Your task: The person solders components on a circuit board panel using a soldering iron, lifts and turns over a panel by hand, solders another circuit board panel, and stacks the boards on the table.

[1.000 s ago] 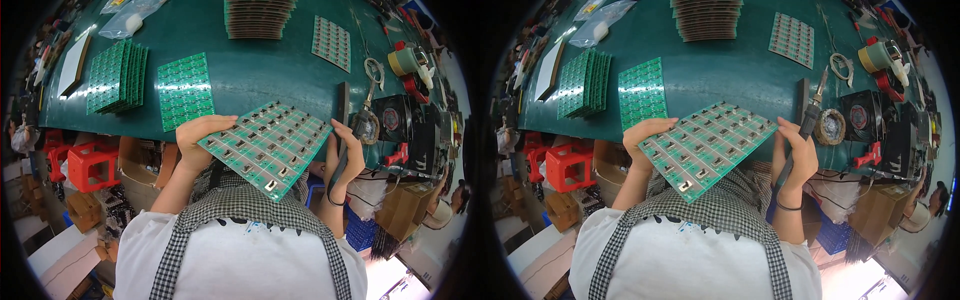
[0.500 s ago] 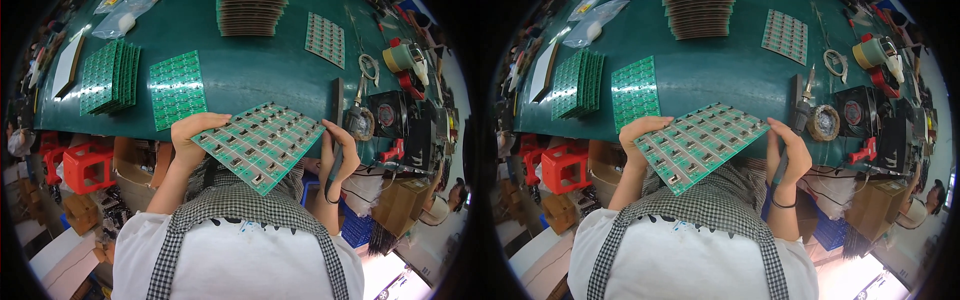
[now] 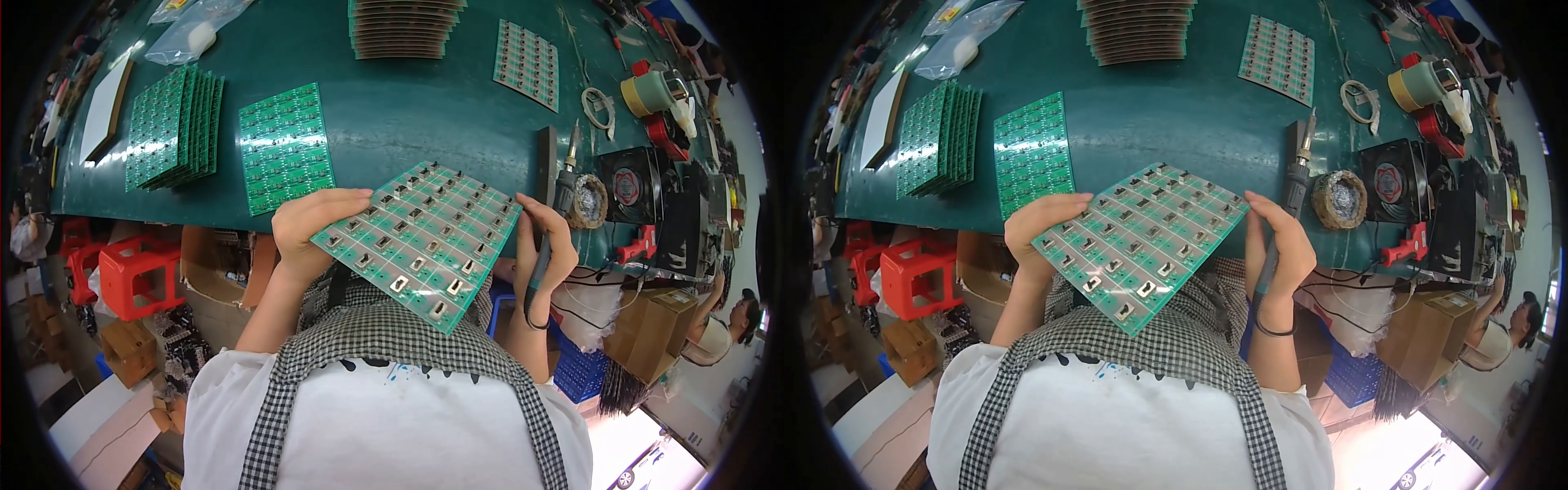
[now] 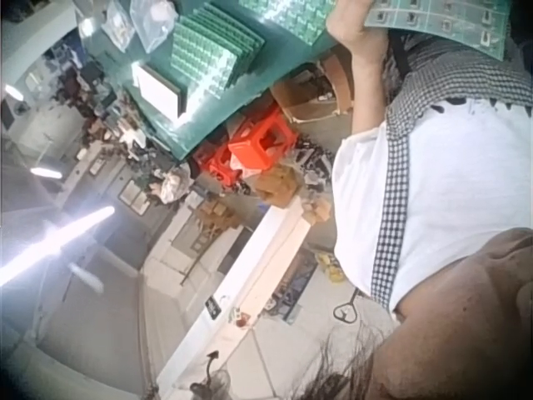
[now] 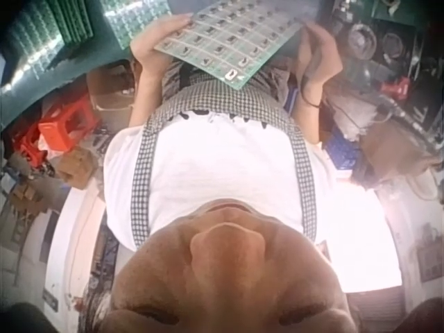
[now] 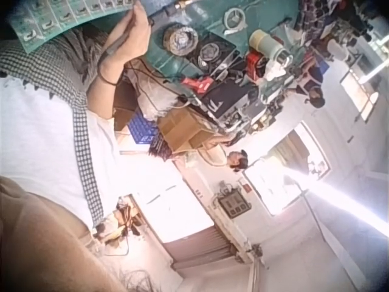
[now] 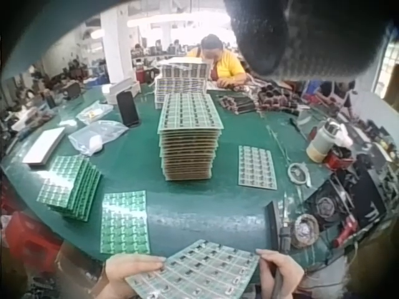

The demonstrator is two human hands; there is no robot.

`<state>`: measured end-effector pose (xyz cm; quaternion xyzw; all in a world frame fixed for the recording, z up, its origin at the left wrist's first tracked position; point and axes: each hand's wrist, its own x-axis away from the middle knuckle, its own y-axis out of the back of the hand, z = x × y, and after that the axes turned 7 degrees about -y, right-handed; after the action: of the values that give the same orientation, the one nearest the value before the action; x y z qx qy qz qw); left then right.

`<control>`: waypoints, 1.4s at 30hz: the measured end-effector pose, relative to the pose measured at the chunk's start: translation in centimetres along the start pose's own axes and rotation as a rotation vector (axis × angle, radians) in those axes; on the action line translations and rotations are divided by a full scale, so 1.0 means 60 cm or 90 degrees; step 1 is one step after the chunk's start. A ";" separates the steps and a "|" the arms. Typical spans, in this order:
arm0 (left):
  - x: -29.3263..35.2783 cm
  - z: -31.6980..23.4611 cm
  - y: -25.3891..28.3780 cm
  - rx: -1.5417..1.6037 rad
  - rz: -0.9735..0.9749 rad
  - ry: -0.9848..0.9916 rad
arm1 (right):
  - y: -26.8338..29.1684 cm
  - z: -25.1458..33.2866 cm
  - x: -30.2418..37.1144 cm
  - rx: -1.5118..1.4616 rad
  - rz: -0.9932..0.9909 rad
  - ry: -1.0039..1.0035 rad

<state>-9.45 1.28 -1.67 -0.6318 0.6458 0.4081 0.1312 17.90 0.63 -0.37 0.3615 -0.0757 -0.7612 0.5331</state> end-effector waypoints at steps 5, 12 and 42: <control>-0.003 -0.008 0.001 -0.042 0.005 -0.018 | 0.003 -0.007 0.004 0.003 0.032 -0.020; -0.004 -0.008 -0.003 -0.049 0.003 -0.009 | -0.002 -0.006 0.002 0.022 0.000 -0.032; 0.020 0.024 -0.017 0.098 -0.068 0.240 | -0.022 -0.017 -0.003 -0.037 0.007 0.020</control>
<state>-9.20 1.58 -3.79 -0.7187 0.6535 0.2246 0.0773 17.56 1.58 -1.67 0.3572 -0.0473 -0.7544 0.5487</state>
